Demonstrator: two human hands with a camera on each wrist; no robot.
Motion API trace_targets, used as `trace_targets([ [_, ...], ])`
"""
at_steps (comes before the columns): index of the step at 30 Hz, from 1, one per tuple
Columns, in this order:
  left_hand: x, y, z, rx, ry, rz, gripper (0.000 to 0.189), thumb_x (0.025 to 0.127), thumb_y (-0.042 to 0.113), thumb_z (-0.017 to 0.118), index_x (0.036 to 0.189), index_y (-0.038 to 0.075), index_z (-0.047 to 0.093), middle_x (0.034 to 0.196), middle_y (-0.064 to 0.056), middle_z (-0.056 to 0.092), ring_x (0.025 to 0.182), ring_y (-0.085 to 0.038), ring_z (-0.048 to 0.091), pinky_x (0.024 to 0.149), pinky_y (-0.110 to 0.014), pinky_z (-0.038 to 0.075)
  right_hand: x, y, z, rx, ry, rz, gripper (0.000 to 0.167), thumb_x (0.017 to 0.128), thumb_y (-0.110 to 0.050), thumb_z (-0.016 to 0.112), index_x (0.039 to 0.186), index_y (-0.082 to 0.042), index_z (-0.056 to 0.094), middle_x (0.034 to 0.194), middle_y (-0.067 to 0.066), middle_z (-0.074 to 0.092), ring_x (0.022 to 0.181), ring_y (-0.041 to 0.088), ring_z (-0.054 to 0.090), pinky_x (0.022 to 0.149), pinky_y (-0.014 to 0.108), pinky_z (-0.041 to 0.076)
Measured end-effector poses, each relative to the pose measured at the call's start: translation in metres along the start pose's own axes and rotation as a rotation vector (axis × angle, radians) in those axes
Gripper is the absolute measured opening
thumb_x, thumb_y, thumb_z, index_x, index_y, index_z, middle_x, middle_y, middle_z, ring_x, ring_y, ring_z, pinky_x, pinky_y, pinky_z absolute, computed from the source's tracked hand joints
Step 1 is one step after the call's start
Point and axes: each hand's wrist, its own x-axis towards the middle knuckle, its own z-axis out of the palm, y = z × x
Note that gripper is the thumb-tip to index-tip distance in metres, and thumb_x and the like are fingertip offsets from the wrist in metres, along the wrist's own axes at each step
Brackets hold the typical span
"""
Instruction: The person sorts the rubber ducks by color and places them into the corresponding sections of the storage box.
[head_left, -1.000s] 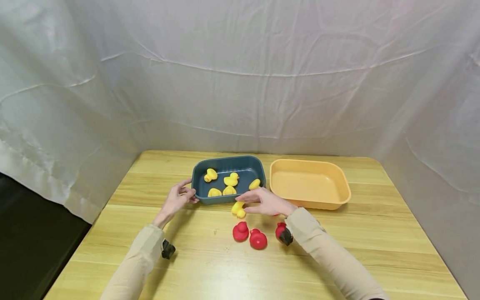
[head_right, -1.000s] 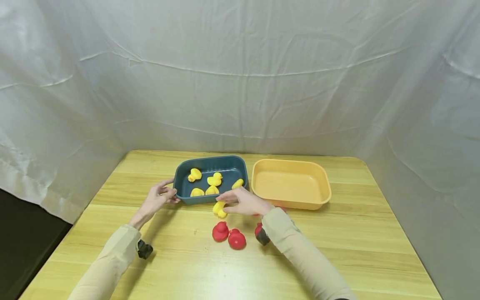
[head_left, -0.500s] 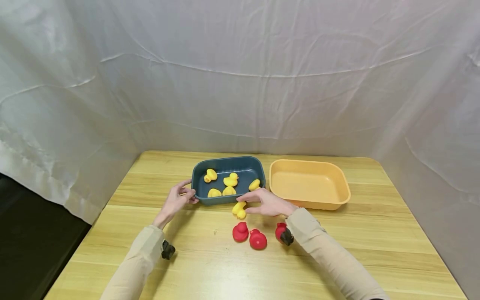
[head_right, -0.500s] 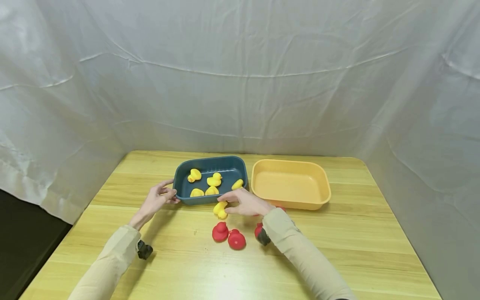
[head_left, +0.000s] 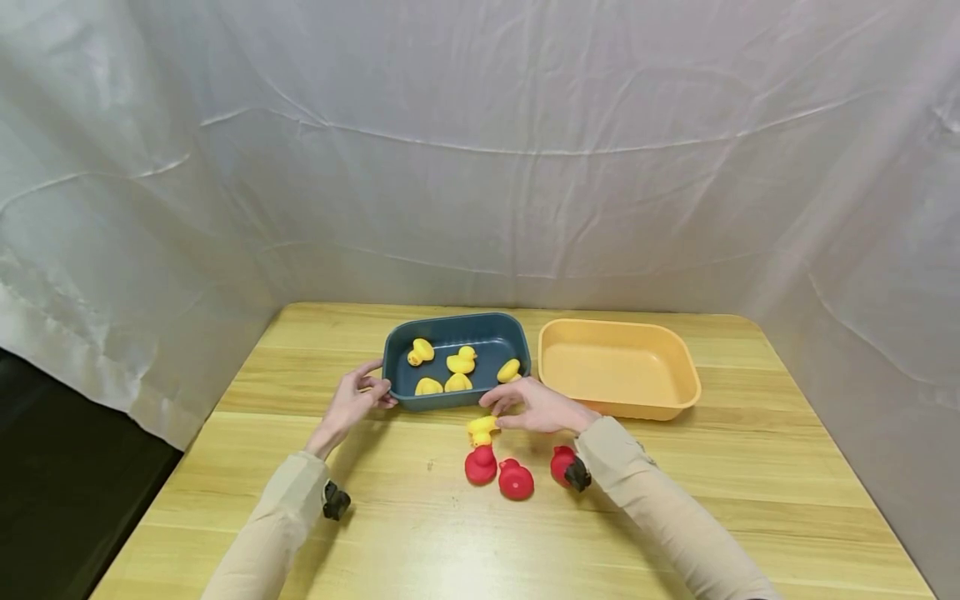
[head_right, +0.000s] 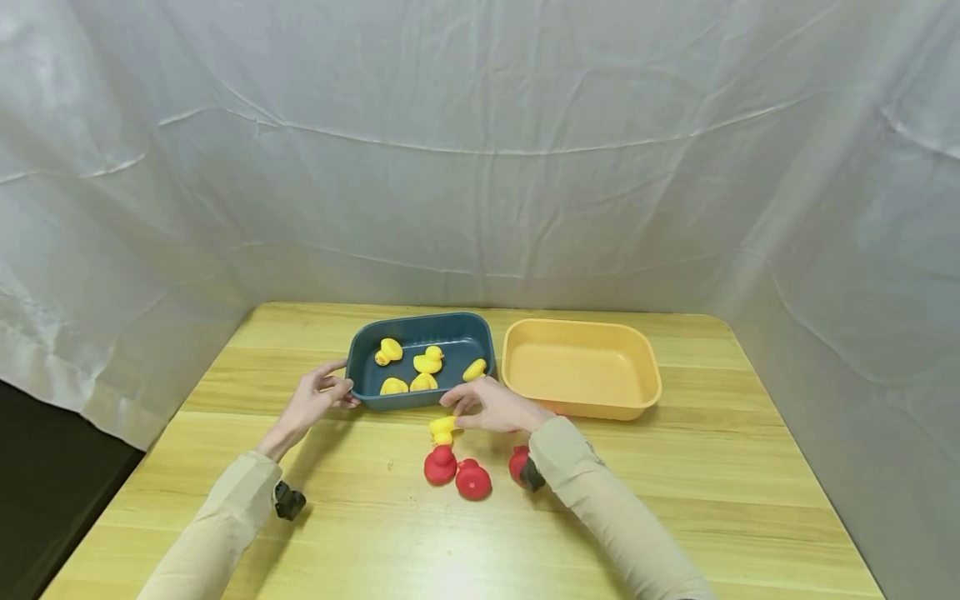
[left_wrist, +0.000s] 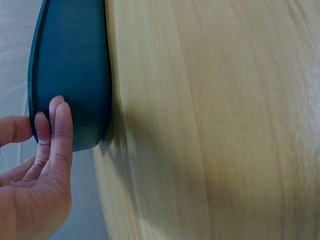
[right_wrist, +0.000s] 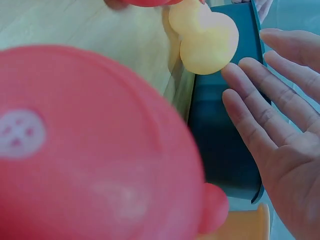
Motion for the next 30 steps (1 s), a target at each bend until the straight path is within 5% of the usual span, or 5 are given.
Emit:
trace_targets([
  [13,-0.0003,0.0003,-0.0001,0.002,-0.004,0.002,0.057,0.101,0.002,0.053,0.152,-0.009,0.030,0.108,-0.037,0.064,0.080,-0.021,0.074,0.084,-0.042,0.066,-0.0020,0.0025,0.0012,-0.033,-0.015,0.005,0.042,0.094,-0.008,0.069,0.134,0.001,0.060,0.131,0.017,0.066,0.094,0.012,0.069,0.090,0.022,0.059],
  [17,0.0001,0.0002,0.0001,0.004,-0.007,0.002,0.057,0.101,0.002,0.053,0.152,-0.010,0.030,0.108,-0.036,0.065,0.080,-0.021,0.074,0.084,-0.043,0.065,-0.0013,0.0043,0.0025,-0.046,-0.017,0.002,0.045,0.093,-0.009,0.071,0.135,-0.001,0.060,0.124,0.016,0.068,0.086,0.007,0.066,0.081,0.018,0.057],
  [23,0.0008,0.0000,0.0001,0.007,-0.002,0.003,0.057,0.101,0.001,0.053,0.152,-0.010,0.030,0.106,-0.035,0.065,0.079,-0.021,0.074,0.085,-0.044,0.065,-0.0010,0.0063,0.0034,-0.029,-0.066,0.019,0.053,0.091,-0.009,0.073,0.141,-0.004,0.056,0.088,0.008,0.072,0.071,0.004,0.061,0.066,0.017,0.054],
  [30,-0.0001,0.0006,-0.0003,0.007,0.001,-0.004,0.057,0.101,0.002,0.053,0.152,-0.009,0.031,0.105,-0.032,0.066,0.079,-0.019,0.074,0.084,-0.042,0.065,0.0000,0.0037,0.0050,-0.011,-0.116,0.046,0.056,0.092,-0.010,0.073,0.145,-0.009,0.054,0.097,0.007,0.070,0.069,0.007,0.058,0.062,0.016,0.051],
])
